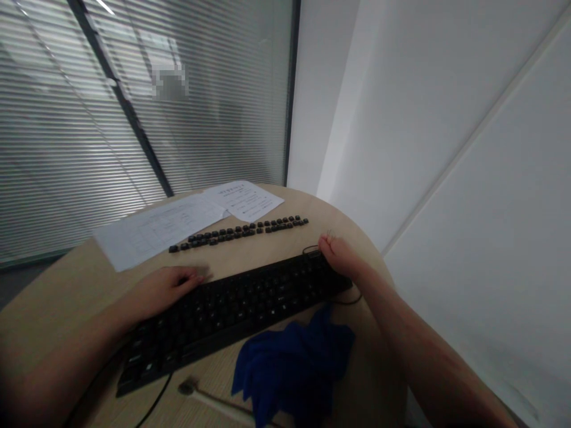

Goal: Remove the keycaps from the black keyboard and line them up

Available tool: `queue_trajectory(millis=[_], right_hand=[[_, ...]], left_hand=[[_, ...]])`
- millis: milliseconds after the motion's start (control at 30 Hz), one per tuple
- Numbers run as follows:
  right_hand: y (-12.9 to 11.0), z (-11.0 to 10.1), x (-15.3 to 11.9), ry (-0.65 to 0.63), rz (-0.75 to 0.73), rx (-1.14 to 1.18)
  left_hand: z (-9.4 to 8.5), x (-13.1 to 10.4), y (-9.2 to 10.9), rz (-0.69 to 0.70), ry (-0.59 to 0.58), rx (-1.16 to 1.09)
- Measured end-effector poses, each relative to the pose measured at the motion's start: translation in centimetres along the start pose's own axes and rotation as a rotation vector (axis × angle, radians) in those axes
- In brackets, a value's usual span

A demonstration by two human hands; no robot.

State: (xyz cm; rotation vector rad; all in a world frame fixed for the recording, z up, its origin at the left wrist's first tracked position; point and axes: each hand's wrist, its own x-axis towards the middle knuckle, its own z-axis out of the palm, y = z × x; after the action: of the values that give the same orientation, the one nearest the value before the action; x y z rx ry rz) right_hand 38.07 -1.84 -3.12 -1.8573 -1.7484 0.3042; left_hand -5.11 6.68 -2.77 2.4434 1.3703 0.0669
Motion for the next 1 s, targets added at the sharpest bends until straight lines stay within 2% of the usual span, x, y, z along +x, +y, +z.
queue_trajectory(millis=[233, 400, 500, 733, 1000], right_hand=[[0.8, 0.8, -0.9, 0.093, -0.028, 0.048], [2.0, 1.8, -1.1, 0.178, 0.091, 0.288], [2.3, 2.2, -1.3, 0.222, 0.124, 0.345], [2.0, 2.1, -1.6, 0.262, 0.122, 0.335], [2.9, 2.7, -1.3, 0.258, 0.113, 0.421]], left_hand=[[-0.1, -0.3, 0.3, -0.02, 0.029, -0.009], [-0.3, -0.3, 0.6, -0.024, 0.029, 0.008], [-0.5, -0.4, 0.9, -0.02, 0.037, 0.012], [-0.6, -0.5, 1.0, 0.002, 0.026, -0.019], [-0.2, -0.3, 0.4, 0.007, 0.017, -0.015]])
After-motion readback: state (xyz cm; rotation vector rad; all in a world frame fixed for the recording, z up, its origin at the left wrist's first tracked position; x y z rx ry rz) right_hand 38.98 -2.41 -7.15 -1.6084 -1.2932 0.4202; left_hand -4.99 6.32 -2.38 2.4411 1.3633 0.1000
